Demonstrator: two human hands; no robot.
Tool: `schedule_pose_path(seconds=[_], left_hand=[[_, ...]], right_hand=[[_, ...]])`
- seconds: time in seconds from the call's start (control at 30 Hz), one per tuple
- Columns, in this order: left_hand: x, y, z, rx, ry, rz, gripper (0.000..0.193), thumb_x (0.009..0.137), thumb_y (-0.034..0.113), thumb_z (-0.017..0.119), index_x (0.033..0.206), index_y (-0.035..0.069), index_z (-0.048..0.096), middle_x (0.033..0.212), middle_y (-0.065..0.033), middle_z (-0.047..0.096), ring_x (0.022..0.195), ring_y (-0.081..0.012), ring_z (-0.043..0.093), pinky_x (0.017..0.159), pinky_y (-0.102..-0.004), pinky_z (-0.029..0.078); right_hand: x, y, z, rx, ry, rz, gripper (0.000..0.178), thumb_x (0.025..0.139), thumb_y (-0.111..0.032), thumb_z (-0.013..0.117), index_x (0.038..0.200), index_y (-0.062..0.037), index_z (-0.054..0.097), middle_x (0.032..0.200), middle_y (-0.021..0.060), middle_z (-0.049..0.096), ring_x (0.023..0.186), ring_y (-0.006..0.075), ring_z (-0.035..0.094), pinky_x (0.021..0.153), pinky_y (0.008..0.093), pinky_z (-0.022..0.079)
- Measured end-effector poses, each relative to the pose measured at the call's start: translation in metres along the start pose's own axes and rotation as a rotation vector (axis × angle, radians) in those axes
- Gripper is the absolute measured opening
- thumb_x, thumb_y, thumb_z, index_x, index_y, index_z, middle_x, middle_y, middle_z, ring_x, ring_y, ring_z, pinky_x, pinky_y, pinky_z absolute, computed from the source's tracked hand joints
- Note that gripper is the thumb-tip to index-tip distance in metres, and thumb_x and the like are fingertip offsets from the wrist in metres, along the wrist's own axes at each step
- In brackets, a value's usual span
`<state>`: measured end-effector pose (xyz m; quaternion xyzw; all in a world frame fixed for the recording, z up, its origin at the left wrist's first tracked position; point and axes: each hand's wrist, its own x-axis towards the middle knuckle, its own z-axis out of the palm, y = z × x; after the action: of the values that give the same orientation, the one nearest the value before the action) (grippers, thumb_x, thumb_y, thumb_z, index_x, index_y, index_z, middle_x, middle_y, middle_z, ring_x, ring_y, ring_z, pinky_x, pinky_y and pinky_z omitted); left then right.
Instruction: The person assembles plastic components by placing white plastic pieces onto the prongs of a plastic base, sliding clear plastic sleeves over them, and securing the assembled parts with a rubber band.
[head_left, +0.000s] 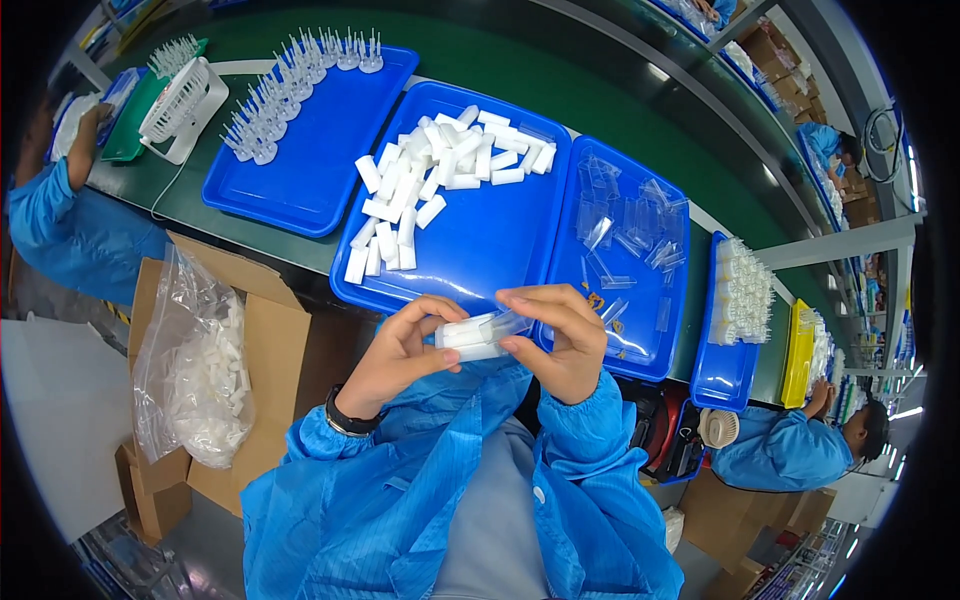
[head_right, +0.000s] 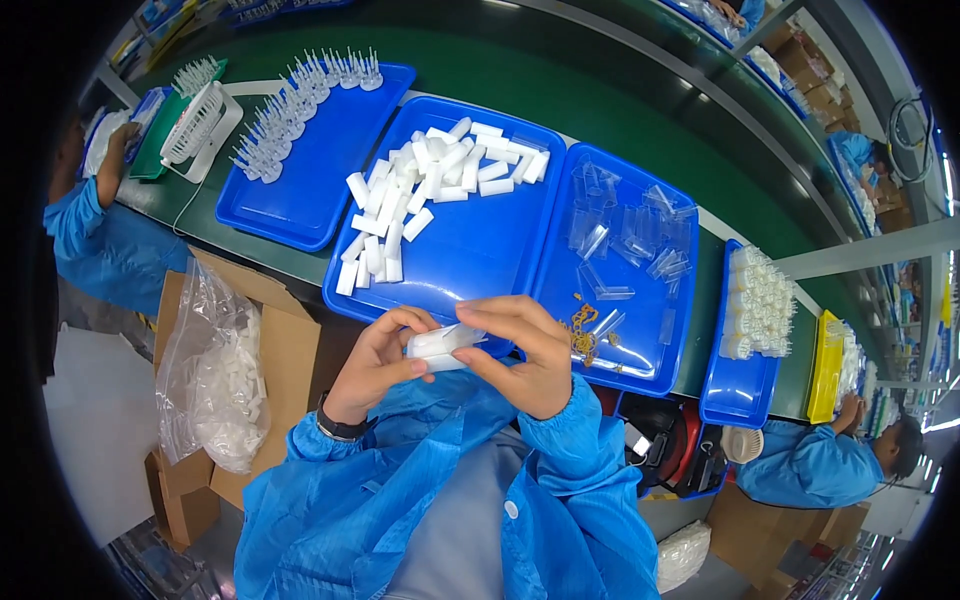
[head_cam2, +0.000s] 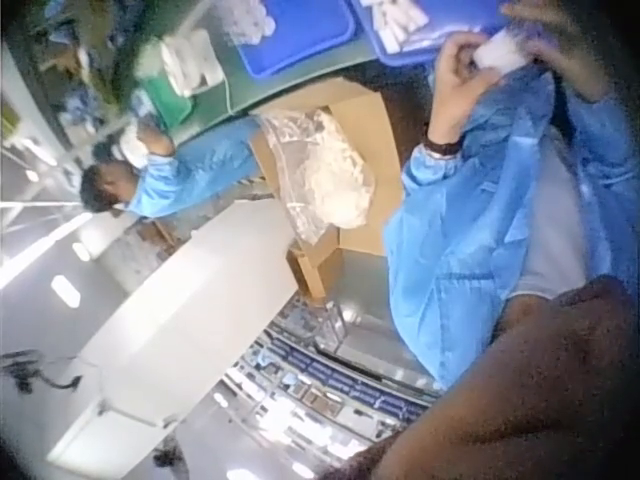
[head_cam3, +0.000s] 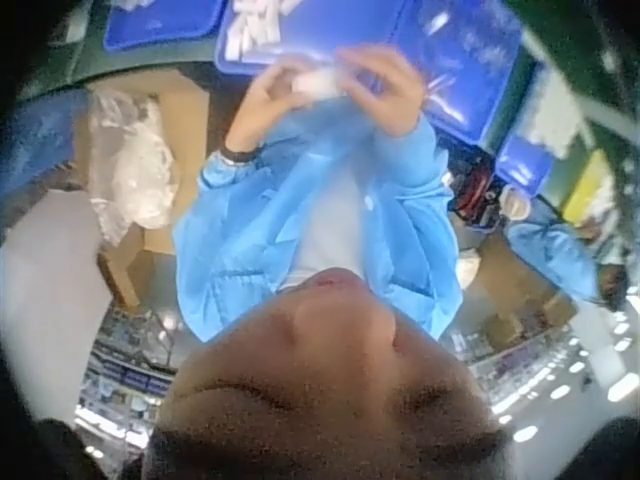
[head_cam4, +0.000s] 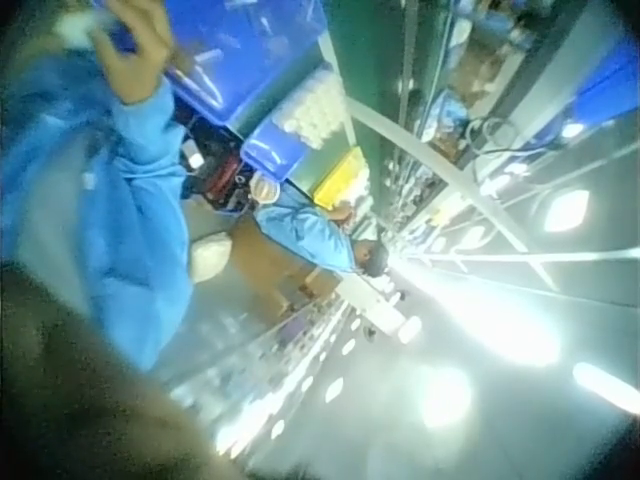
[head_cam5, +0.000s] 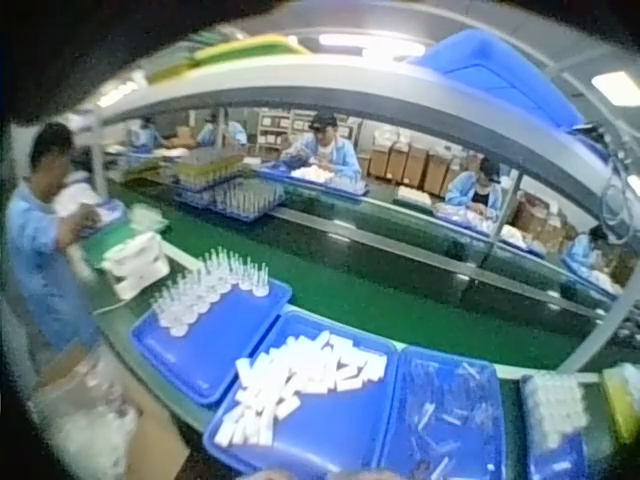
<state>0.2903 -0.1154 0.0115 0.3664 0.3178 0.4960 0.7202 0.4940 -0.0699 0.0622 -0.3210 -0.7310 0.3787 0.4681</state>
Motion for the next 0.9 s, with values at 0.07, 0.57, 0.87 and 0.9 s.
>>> schedule_pose_path(seconds=[0.07, 0.57, 0.87, 0.9], left_hand=[[0.001, -0.001, 0.0, 0.002, -0.003, -0.002, 0.034, 0.079, 0.001, 0.068, 0.11, 0.005, 0.052, 0.116, -0.0107, 0.05, 0.106, -0.0199, 0.054, 0.073, -0.03, 0.057], [0.0, 0.002, -0.004, -0.033, -0.023, -0.016, 0.037, 0.081, -0.001, 0.067, 0.115, 0.004, 0.051, 0.12, -0.0095, 0.049, 0.111, -0.019, 0.051, 0.078, -0.0286, 0.054], [-0.001, 0.003, -0.004, -0.013, -0.011, 0.006, 0.037, 0.08, -0.001, 0.067, 0.114, 0.004, 0.052, 0.119, -0.0092, 0.05, 0.112, -0.0186, 0.051, 0.087, -0.0289, 0.048], [-0.001, 0.003, -0.004, -0.009, -0.008, 0.004, 0.036, 0.081, -0.001, 0.067, 0.113, 0.004, 0.052, 0.118, -0.0092, 0.05, 0.112, -0.0186, 0.051, 0.088, -0.0295, 0.048]], right_hand=[[0.005, 0.0, -0.004, -0.037, -0.035, -0.033, 0.034, 0.07, -0.001, 0.077, 0.103, -0.001, 0.068, 0.102, 0.0135, 0.067, 0.096, 0.0269, 0.064, 0.081, 0.0351, 0.052], [-0.004, 0.004, -0.024, 0.111, 0.033, 0.181, 0.022, 0.072, 0.0, 0.077, 0.089, -0.0031, 0.063, 0.087, 0.0094, 0.066, 0.079, 0.0167, 0.06, 0.07, 0.0287, 0.047], [-0.008, 0.007, -0.025, 0.061, 0.043, 0.229, 0.018, 0.075, -0.001, 0.074, 0.087, -0.0028, 0.06, 0.083, 0.0088, 0.063, 0.075, 0.0141, 0.057, 0.066, 0.0263, 0.046], [-0.008, 0.008, -0.024, 0.031, 0.036, 0.214, 0.018, 0.075, -0.002, 0.074, 0.087, -0.003, 0.06, 0.083, 0.0088, 0.062, 0.074, 0.0139, 0.057, 0.066, 0.0262, 0.045]])
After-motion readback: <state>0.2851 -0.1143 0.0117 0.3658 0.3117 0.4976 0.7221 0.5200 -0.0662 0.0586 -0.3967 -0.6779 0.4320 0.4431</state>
